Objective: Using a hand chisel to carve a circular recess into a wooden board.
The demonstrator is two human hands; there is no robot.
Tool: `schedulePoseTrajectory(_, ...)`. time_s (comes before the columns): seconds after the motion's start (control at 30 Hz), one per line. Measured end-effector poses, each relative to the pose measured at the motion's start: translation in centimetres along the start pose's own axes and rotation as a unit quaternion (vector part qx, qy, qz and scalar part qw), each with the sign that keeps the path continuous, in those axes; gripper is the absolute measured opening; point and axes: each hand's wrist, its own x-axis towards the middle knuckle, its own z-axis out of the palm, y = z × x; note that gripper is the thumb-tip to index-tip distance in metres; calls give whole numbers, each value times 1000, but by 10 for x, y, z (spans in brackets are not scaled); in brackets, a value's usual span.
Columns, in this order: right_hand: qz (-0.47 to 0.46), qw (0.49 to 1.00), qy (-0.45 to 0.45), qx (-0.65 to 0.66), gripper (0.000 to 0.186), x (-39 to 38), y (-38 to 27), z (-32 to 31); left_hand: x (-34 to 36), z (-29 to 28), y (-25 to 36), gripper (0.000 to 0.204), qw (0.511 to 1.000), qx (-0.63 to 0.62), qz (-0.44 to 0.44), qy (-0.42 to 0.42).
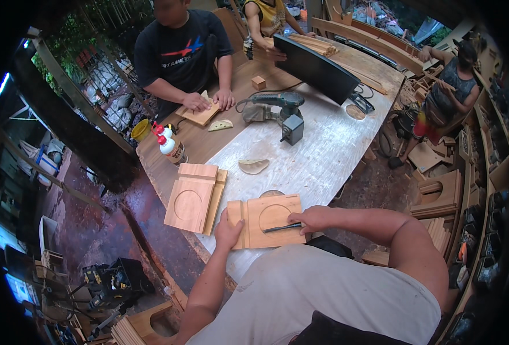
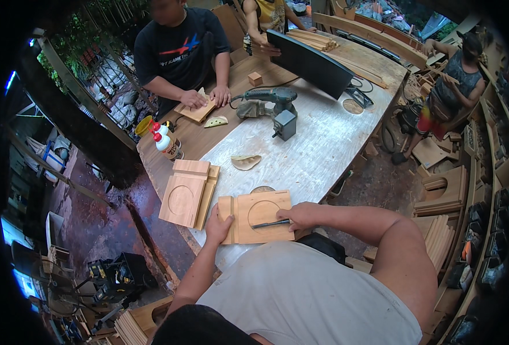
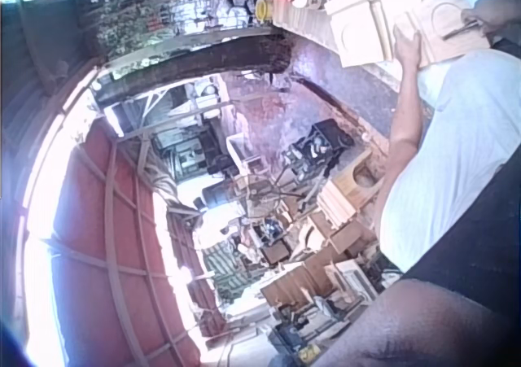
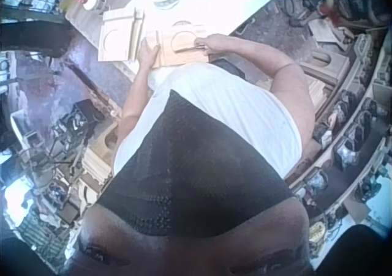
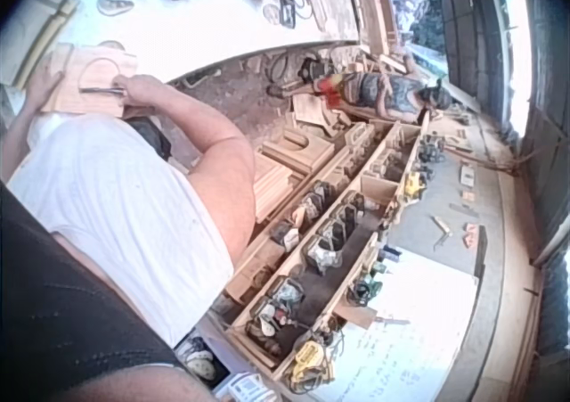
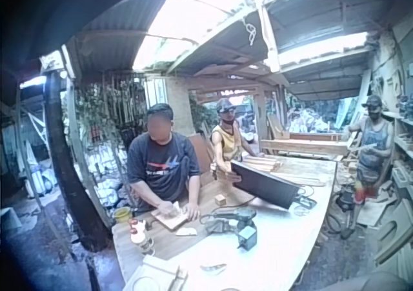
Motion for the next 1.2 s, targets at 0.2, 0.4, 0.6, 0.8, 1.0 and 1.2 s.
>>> schedulePoseTrajectory(0.2,5,1000,-2,0,57,3,3,2,2,1,-1,77,1000,-8,14,5)
schedulePoseTrajectory(0.4,5,1000,-1,-4,58,7,8,6,1,-1,-2,76,1000,-5,21,14)
schedulePoseTrajectory(0.6,-37,996,34,76,67,-10,13,27,-3,-3,3,77,1000,14,12,3)
schedulePoseTrajectory(0.8,-102,981,110,125,64,-19,18,57,2,0,-2,85,999,41,-2,-12)
schedulePoseTrajectory(1.0,-68,978,162,109,58,-33,12,74,10,-9,3,90,998,62,-20,-27)
schedulePoseTrajectory(1.2,-28,974,158,159,46,-40,-7,59,-11,-15,21,91,995,54,-67,-49)
